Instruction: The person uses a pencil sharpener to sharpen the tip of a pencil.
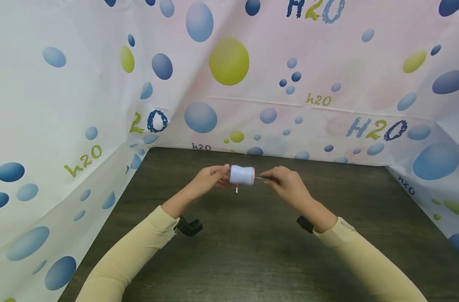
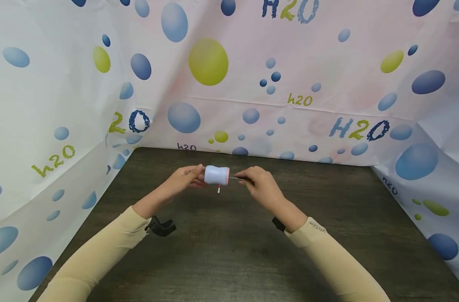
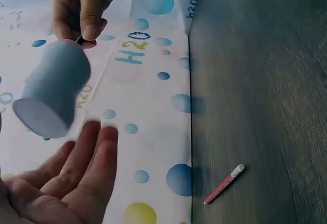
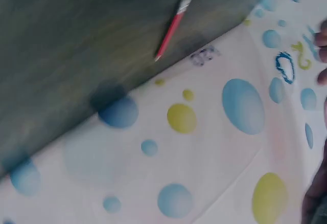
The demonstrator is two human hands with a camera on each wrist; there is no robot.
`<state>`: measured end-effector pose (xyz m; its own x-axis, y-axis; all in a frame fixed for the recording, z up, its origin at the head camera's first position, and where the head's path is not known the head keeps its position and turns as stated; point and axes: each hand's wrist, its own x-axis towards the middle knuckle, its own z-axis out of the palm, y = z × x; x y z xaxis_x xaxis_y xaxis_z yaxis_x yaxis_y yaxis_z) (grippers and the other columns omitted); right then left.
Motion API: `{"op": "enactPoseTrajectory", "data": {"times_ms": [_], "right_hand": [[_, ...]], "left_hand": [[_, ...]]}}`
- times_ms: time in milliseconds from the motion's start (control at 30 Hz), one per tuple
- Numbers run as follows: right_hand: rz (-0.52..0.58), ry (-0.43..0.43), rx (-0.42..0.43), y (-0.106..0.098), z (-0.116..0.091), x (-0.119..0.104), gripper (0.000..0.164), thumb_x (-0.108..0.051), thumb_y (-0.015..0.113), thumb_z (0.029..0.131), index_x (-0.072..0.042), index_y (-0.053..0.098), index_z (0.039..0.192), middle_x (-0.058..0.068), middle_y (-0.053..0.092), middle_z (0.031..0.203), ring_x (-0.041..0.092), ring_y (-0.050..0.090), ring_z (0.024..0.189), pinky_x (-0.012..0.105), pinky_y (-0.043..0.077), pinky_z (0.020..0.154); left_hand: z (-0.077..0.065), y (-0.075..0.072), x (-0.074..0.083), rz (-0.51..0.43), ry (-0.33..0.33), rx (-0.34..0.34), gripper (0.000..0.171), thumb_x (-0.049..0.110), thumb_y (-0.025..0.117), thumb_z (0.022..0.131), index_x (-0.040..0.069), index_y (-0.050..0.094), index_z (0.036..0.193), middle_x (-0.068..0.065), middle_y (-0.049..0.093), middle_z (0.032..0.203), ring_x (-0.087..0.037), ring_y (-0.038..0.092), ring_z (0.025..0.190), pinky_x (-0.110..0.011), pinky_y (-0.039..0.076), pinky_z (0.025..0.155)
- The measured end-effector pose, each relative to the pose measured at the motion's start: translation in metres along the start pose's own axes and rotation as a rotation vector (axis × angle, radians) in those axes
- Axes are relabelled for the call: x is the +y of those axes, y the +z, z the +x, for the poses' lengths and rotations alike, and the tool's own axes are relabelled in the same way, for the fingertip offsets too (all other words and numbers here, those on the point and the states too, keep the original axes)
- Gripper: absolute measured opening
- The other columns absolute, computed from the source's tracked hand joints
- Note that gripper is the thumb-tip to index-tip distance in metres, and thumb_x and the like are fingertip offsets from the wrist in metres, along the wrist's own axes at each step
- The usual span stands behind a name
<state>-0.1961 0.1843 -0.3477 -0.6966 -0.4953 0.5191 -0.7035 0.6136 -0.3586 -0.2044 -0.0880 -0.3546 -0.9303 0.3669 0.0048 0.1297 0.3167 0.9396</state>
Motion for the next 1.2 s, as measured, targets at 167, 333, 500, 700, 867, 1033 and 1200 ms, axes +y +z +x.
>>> {"op": "enactPoseTrajectory", "data": {"times_ms": [167,333,500,700,867,1033,1200], "right_hand": [[-0.119,-0.308,0.19,0.008,-0.003,0.001,0.028,0.017,0.08,0.073,0.001,0.078,0.096,0.011,0.076,0.085,0.022,0.067,0.078,0.032,0.059,0.066],[-0.104,-0.335,0.219,0.01,-0.005,0.001,0.027,0.019,0.08,0.071,0.003,0.079,0.093,0.011,0.076,0.081,0.021,0.066,0.074,0.03,0.059,0.063],[-0.088,-0.278,0.176,0.01,-0.003,0.001,0.023,0.018,0.078,0.075,0.003,0.079,0.092,0.012,0.076,0.081,0.022,0.067,0.074,0.029,0.06,0.063],[0.057,0.016,-0.048,0.002,0.003,-0.002,0.014,0.006,0.075,0.085,0.001,0.08,0.097,0.016,0.078,0.09,0.023,0.071,0.073,0.026,0.058,0.061],[0.282,0.325,-0.291,-0.007,0.012,0.001,0.017,-0.004,0.07,0.094,0.004,0.078,0.107,0.02,0.079,0.099,0.016,0.071,0.08,0.031,0.059,0.068],[0.466,0.518,-0.436,-0.007,0.015,0.011,0.027,-0.01,0.066,0.099,0.008,0.072,0.118,0.023,0.076,0.112,0.021,0.072,0.099,0.035,0.061,0.083],[0.386,0.461,-0.39,-0.003,0.014,0.011,0.028,-0.014,0.067,0.099,0.004,0.073,0.12,0.023,0.075,0.118,0.03,0.073,0.107,0.042,0.063,0.088]], "left_hand": [[0.002,-0.001,0.002,-0.013,-0.11,-0.067,0.056,0.041,0.056,0.105,-0.006,0.062,0.135,-0.026,0.073,0.119,-0.029,0.076,0.102,-0.038,0.064,0.09],[0.002,0.0,0.002,-0.044,-0.127,-0.083,0.047,0.024,0.064,0.103,-0.009,0.06,0.136,-0.028,0.069,0.127,-0.036,0.073,0.111,-0.043,0.062,0.096],[0.003,0.001,0.0,-0.002,-0.072,-0.049,0.044,0.017,0.069,0.099,-0.007,0.061,0.135,-0.026,0.068,0.129,-0.032,0.071,0.114,-0.04,0.062,0.095],[0.002,0.003,-0.003,0.121,0.055,0.039,0.047,0.014,0.081,0.088,-0.002,0.066,0.13,-0.021,0.072,0.124,-0.03,0.072,0.111,-0.038,0.063,0.092],[-0.003,0.005,-0.004,0.235,0.226,0.071,0.054,0.01,0.086,0.081,0.0,0.067,0.131,-0.019,0.071,0.129,-0.033,0.07,0.117,-0.044,0.059,0.101],[-0.003,0.008,-0.007,0.325,0.353,0.083,0.055,0.007,0.087,0.078,0.0,0.067,0.129,-0.018,0.069,0.132,-0.034,0.068,0.12,-0.046,0.057,0.105],[0.0,0.01,-0.008,0.307,0.357,0.081,0.059,0.001,0.084,0.081,0.001,0.059,0.134,-0.02,0.062,0.136,-0.035,0.065,0.122,-0.047,0.055,0.108]]}}
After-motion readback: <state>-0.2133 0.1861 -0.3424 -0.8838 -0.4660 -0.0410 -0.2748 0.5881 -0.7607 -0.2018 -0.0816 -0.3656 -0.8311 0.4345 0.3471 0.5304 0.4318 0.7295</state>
